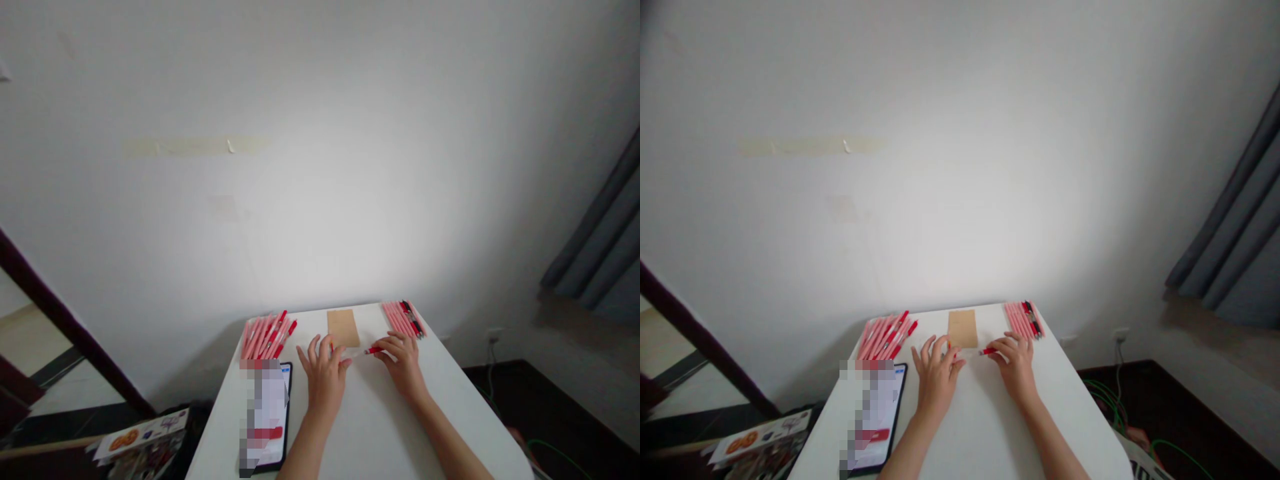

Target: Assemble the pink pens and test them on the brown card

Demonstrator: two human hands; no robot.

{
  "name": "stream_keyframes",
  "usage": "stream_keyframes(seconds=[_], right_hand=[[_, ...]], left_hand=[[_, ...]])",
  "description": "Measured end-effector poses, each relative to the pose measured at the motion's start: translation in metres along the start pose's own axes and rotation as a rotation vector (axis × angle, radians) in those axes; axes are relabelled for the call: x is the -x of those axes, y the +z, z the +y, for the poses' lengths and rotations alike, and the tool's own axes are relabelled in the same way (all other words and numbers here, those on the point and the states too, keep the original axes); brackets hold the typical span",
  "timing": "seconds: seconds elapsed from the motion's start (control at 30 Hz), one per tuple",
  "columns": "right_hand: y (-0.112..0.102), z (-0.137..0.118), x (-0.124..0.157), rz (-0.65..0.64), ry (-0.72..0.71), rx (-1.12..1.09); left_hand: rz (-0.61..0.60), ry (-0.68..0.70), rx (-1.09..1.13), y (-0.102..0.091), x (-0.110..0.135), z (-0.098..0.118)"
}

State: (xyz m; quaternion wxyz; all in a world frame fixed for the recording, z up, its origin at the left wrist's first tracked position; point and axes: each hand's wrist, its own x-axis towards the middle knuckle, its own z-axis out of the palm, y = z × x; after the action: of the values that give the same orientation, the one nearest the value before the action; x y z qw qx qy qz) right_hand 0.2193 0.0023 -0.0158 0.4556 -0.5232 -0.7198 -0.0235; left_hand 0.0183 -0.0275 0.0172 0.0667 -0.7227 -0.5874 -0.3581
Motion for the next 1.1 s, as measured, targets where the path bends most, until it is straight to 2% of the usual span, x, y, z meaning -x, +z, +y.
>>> stream_keyframes(seconds=[0.83,1.1], right_hand=[[0.0032,0.0089,0.0010,0.009,0.023,-0.028],[0.0031,0.0094,0.0003,0.023,0.010,-0.049]], left_hand=[[0.058,-0.021,-0.022,0.0037,0.0018,-0.0040],[0.024,-0.041,0.004,0.0004,0.0015,-0.0019]])
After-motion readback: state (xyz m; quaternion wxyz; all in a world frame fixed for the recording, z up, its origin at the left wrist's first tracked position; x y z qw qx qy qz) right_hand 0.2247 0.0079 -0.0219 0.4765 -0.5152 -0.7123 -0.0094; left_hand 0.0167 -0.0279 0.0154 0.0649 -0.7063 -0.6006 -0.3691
